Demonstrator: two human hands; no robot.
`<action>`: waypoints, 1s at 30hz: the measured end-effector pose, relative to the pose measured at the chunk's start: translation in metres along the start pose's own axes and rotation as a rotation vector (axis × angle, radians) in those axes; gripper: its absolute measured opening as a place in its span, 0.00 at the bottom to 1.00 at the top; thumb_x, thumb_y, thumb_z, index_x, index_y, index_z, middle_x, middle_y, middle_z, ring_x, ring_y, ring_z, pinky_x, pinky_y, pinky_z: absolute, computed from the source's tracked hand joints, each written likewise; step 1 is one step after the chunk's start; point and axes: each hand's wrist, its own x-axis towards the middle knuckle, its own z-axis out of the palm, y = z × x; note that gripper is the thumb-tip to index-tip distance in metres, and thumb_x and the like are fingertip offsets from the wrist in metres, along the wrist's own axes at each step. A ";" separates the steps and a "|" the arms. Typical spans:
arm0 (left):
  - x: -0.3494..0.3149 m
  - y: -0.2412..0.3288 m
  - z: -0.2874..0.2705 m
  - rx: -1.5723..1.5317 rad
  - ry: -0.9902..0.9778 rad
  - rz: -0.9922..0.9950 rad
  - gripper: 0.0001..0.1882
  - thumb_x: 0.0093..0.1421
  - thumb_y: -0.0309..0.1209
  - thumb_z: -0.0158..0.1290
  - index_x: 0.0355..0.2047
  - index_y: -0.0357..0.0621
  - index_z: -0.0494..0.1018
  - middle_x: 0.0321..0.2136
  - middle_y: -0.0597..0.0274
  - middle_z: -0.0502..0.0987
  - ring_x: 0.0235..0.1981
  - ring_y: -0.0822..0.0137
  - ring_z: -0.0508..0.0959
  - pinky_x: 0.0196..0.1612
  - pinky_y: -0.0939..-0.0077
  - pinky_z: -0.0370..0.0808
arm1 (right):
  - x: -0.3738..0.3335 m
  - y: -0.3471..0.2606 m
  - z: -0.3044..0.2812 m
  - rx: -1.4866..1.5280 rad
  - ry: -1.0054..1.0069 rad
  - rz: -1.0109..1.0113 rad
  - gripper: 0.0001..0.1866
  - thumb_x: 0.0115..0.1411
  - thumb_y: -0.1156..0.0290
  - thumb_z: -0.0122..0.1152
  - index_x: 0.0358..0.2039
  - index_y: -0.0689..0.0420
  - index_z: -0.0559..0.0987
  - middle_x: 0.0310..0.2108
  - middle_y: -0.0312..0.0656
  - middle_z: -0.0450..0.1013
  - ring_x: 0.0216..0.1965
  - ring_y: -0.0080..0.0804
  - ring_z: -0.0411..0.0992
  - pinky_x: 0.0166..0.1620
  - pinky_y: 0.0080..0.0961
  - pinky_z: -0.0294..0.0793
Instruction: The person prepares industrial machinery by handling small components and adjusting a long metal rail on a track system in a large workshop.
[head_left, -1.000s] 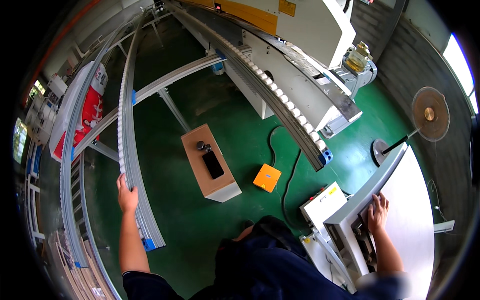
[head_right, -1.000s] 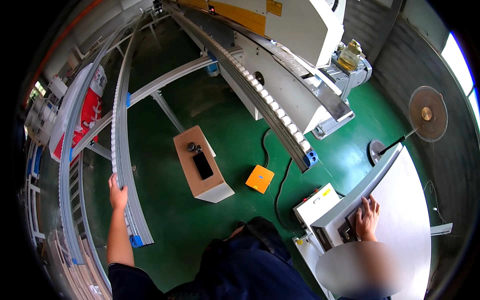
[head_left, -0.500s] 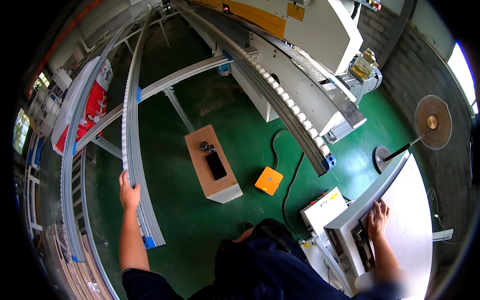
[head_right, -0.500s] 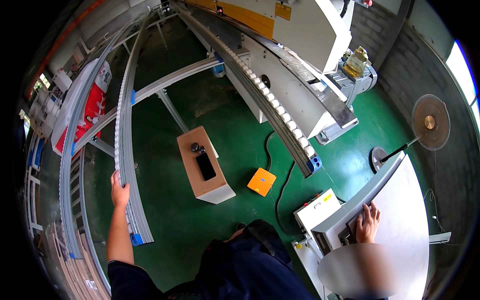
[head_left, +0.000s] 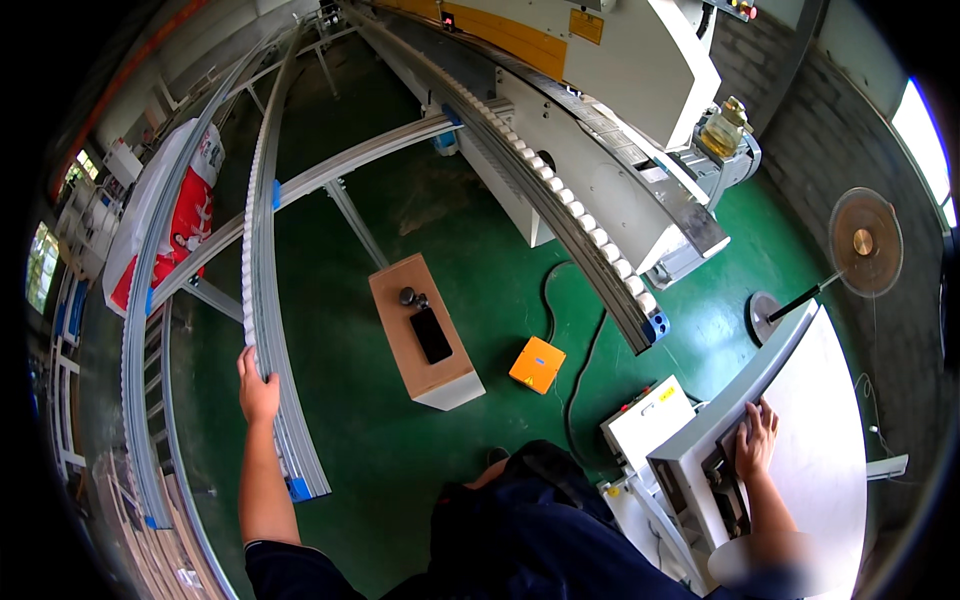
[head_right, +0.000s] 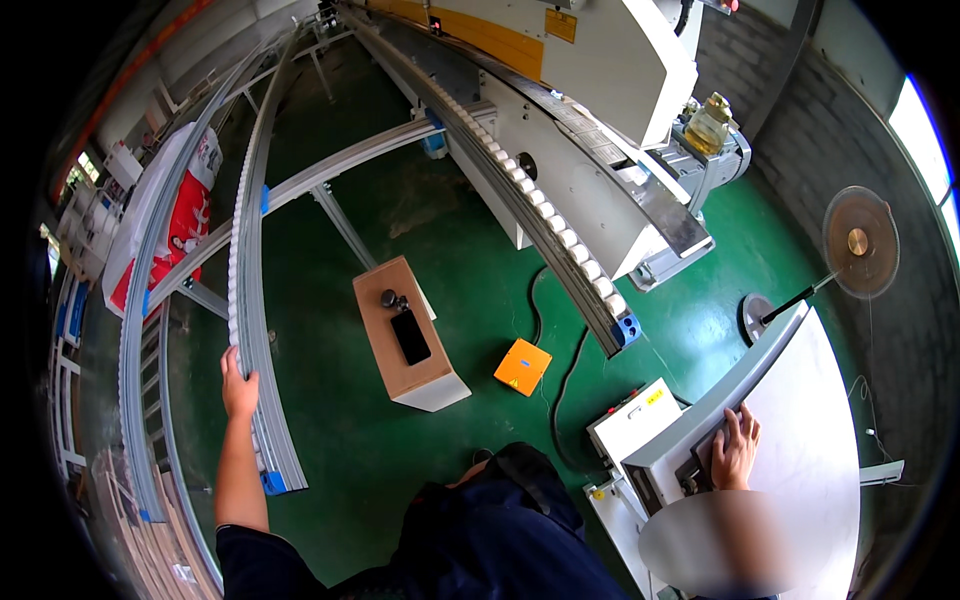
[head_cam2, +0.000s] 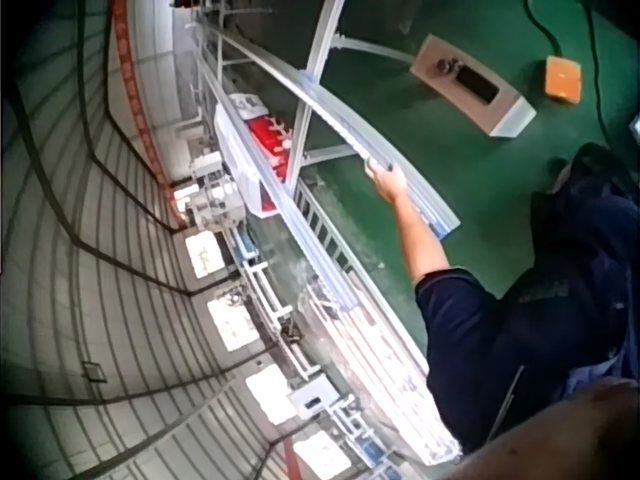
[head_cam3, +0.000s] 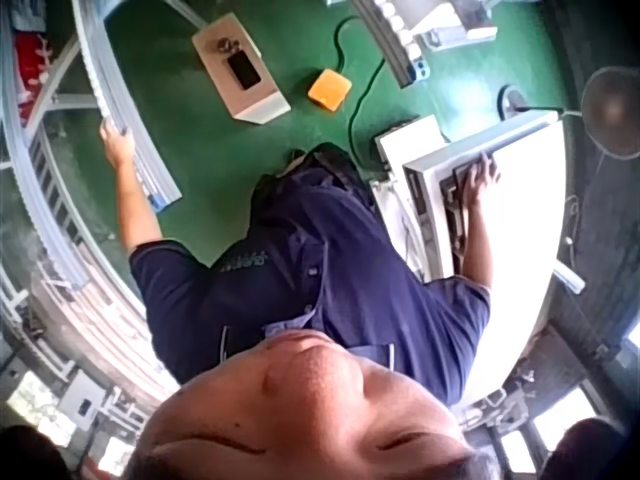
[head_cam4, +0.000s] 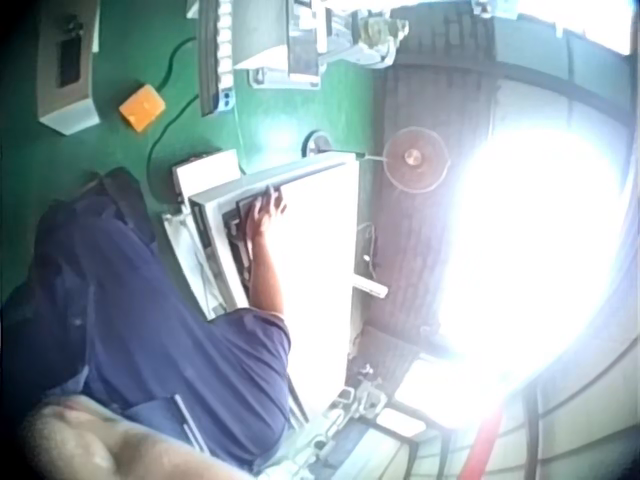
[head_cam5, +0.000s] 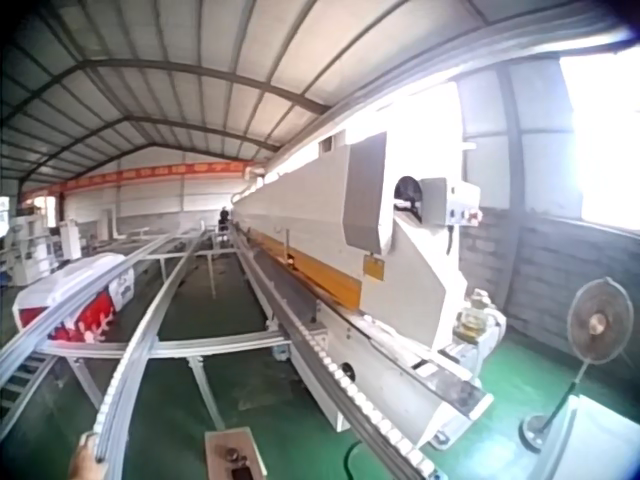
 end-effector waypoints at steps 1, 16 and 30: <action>0.000 0.002 0.000 0.001 -0.003 0.004 0.34 0.54 0.26 0.55 0.63 0.54 0.61 0.65 0.68 0.62 0.58 0.48 0.72 0.56 0.57 0.73 | 0.000 0.000 0.000 0.002 0.000 -0.002 0.24 0.55 0.70 0.53 0.55 0.57 0.74 0.63 0.51 0.61 0.61 0.53 0.59 0.67 0.45 0.56; 0.005 -0.012 0.008 -0.010 0.023 0.053 0.33 0.54 0.26 0.53 0.63 0.54 0.61 0.64 0.66 0.62 0.59 0.49 0.70 0.57 0.57 0.72 | 0.001 0.000 0.000 -0.004 0.010 0.006 0.24 0.56 0.70 0.53 0.55 0.56 0.75 0.63 0.51 0.62 0.62 0.52 0.59 0.67 0.45 0.56; 0.003 0.002 0.002 0.006 -0.005 -0.003 0.33 0.54 0.26 0.53 0.62 0.52 0.61 0.64 0.66 0.62 0.59 0.49 0.71 0.57 0.57 0.72 | 0.000 0.000 -0.002 -0.027 0.017 -0.006 0.23 0.57 0.71 0.52 0.55 0.56 0.74 0.62 0.51 0.62 0.62 0.53 0.59 0.67 0.45 0.56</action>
